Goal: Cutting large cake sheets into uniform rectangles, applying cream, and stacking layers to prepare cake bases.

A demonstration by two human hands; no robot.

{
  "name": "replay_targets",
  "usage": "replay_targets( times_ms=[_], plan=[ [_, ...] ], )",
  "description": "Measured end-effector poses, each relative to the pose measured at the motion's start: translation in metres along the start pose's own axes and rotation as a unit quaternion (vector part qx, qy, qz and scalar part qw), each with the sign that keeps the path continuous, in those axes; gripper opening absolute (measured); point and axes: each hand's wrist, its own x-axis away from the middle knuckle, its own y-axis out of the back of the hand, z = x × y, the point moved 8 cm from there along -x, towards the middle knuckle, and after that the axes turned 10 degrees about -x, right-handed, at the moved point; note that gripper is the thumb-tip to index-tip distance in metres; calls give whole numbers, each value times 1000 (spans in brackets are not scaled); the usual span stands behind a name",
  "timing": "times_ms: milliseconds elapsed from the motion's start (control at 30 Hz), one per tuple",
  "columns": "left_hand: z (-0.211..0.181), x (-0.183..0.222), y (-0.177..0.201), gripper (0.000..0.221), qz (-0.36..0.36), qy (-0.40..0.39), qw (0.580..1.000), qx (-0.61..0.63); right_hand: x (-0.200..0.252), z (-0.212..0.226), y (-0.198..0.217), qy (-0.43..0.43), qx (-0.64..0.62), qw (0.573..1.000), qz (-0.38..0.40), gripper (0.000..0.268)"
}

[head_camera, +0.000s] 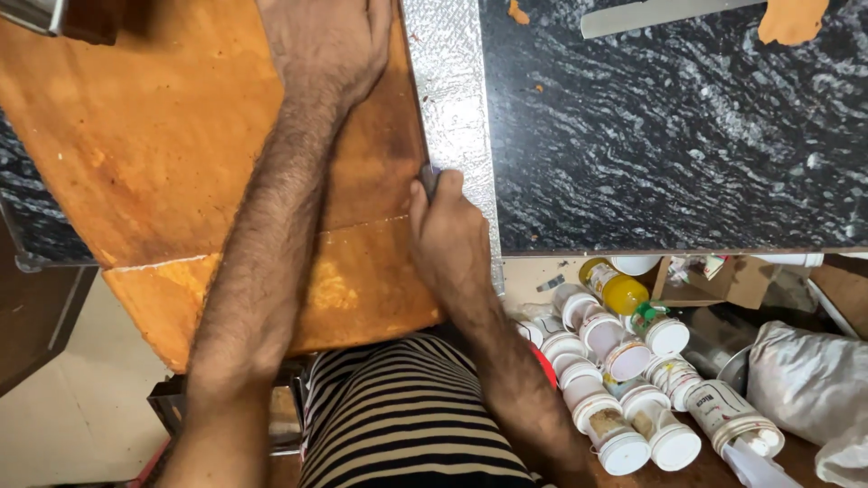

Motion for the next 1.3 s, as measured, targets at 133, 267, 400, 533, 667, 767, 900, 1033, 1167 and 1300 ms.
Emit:
replay_targets(
  times_ms=[133,267,400,533,667,767,900,1033,1167,1300],
  plan=[
    [-16,30,21,27,-87,-36,996,-8,19,-9,-2,3,23,999,-23,30],
    [-35,68,27,41,-67,-52,996,-24,9,-2,1,14,31,999,-24,30],
    [-42,93,23,52,15,-29,999,-12,26,-3,3,7,36,999,-13,31],
    [-45,117,17,48,28,-14,999,-12,30,-8,2,-36,28,999,13,31],
    [-49,130,19,51,-6,-19,1000,-23,22,-11,-1,-4,17,1000,6,31],
    [-51,133,19,52,-1,-19,999,-26,37,-12,3,-24,23,999,17,32],
    [-47,134,4,54,25,-20,999,-31,33,-13,1,-56,18,998,31,33],
    [-50,129,17,56,30,-17,999,-27,45,-24,-5,-24,20,999,6,32],
    [-55,134,26,54,84,13,996,4,70,-31,-2,-28,31,999,7,33],
    [-61,164,25,52,34,-8,999,-11,74,-37,-5,15,16,1000,-1,31]
  ],
)
